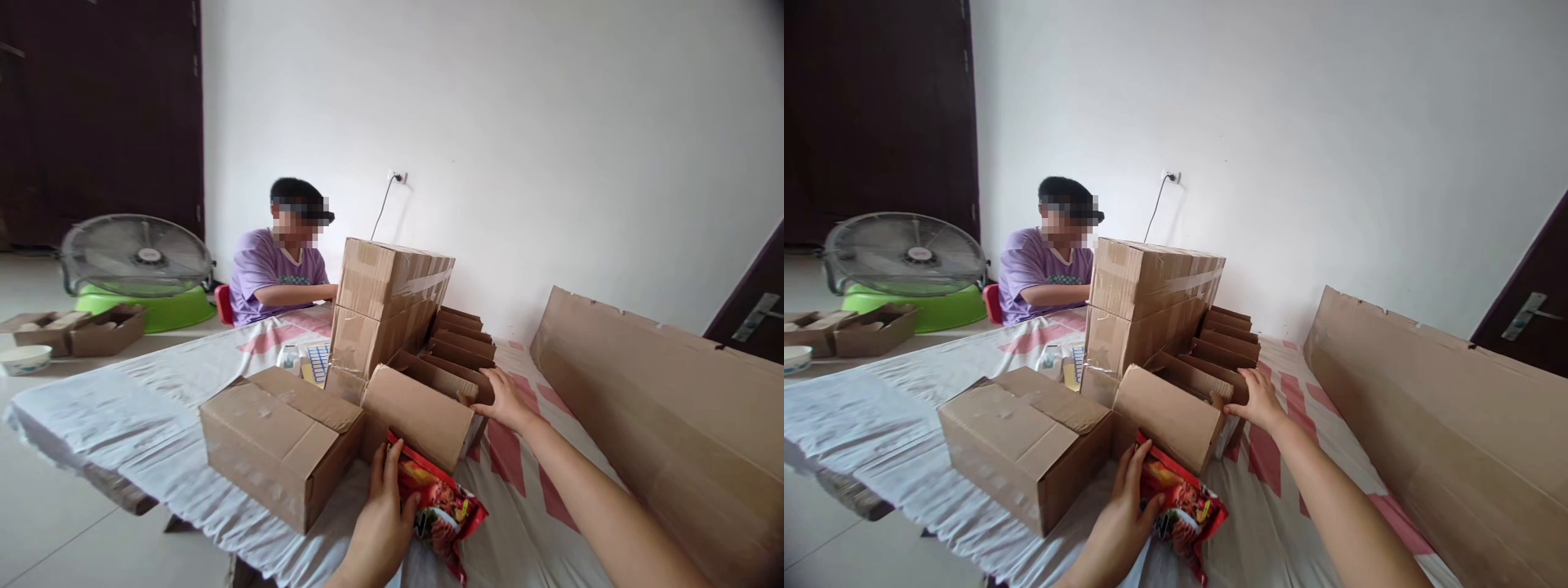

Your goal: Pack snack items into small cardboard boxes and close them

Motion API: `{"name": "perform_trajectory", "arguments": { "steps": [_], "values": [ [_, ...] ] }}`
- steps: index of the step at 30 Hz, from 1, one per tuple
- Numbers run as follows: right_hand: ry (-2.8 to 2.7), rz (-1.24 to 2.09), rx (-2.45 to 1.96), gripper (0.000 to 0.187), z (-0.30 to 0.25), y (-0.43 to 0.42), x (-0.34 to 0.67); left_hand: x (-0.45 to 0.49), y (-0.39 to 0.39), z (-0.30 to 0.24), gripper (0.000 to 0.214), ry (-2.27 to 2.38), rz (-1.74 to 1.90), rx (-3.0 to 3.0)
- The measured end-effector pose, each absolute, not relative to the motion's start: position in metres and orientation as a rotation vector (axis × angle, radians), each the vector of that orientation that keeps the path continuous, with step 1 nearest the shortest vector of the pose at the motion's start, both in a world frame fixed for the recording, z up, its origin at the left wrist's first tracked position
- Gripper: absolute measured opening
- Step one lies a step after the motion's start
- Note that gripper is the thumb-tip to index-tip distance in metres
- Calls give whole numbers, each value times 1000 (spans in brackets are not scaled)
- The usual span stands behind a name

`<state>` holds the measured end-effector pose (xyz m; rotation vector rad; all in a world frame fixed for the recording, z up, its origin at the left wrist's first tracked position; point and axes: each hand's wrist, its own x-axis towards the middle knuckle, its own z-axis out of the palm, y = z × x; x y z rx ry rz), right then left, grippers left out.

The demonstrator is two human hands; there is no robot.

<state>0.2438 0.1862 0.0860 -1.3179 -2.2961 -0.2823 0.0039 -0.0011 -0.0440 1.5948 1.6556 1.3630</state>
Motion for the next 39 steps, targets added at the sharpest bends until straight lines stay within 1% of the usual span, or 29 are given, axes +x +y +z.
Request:
{"name": "perform_trajectory", "arguments": {
  "steps": [3,6,11,17,21,24,28,31,34,37,39],
  "values": [
    [-2307,-280,-1354,74,87,191,240,8,0,-42,68,1631,1403,1565],
    [-2298,-290,-1384,65,88,191,239,14,4,-44,68,1607,1460,1553],
    [-2282,-308,-1427,60,89,195,244,21,19,-52,67,1589,1534,1533],
    [-2122,-346,-1535,52,81,204,238,26,41,-50,65,1532,1512,1574],
    [-1973,-378,-1536,54,78,204,231,25,51,-50,65,1512,1529,1592],
    [-1914,-409,-1435,51,83,192,225,25,51,-52,64,1508,1563,1578],
    [-1883,-466,-1240,38,93,153,208,25,47,-53,65,1479,1592,1583],
    [-2013,-511,-934,32,91,111,186,25,43,-52,66,1438,1646,1563],
    [-2222,-588,-632,34,81,75,166,20,43,-49,64,1455,1690,1515],
    [-2349,-588,-613,34,68,56,156,11,45,-47,59,1527,1694,1470],
    [-2451,-508,-671,37,58,49,156,6,45,-46,55,1561,1696,1443]
  ]
}}
